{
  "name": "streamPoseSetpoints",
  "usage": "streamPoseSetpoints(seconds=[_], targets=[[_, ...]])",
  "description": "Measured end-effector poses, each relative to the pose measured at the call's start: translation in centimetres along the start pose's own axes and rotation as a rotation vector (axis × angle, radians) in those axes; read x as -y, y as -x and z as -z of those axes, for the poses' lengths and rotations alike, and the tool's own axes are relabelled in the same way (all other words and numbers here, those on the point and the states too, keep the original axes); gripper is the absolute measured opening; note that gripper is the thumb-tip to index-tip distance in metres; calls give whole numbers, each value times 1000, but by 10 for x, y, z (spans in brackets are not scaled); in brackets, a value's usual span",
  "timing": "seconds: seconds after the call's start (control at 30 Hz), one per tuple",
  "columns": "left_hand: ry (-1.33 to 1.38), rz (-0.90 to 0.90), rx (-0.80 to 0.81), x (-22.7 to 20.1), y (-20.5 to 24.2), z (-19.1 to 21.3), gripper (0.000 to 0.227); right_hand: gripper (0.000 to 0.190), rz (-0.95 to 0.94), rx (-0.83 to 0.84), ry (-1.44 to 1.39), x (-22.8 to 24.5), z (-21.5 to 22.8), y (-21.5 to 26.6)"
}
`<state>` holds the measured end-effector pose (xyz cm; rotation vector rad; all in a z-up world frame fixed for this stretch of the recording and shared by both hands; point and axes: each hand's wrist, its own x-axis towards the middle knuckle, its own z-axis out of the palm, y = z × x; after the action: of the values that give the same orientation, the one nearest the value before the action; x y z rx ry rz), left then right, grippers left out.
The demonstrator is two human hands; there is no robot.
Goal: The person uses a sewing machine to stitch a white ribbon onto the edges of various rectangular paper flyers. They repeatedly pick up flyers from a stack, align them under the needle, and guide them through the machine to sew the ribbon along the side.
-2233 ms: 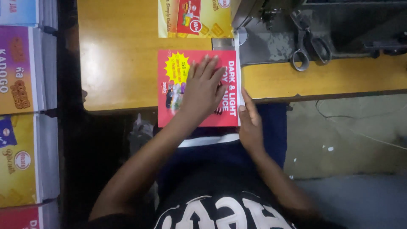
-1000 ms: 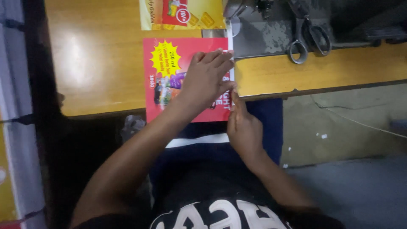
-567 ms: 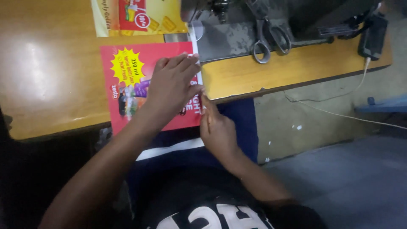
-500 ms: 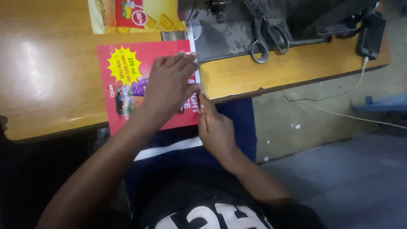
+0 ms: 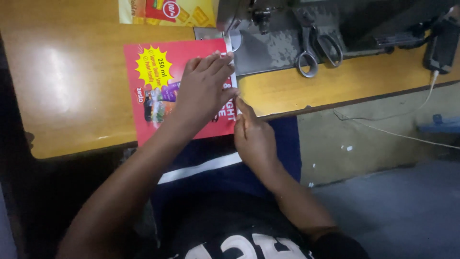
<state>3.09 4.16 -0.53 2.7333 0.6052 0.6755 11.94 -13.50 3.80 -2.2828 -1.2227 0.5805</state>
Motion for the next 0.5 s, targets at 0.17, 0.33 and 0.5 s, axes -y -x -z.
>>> streamPoseSetpoints(seconds=[0.17, 0.33, 0.5], targets=[[7, 24, -2, 4, -6, 1, 52, 52, -107, 70, -223, 20, 19, -2], [34, 51, 43, -1, -5, 17, 52, 64, -244, 165, -894, 3, -4, 20], [123, 40, 9, 0, -10, 26, 40, 71, -234, 124, -1123, -18, -26, 44]])
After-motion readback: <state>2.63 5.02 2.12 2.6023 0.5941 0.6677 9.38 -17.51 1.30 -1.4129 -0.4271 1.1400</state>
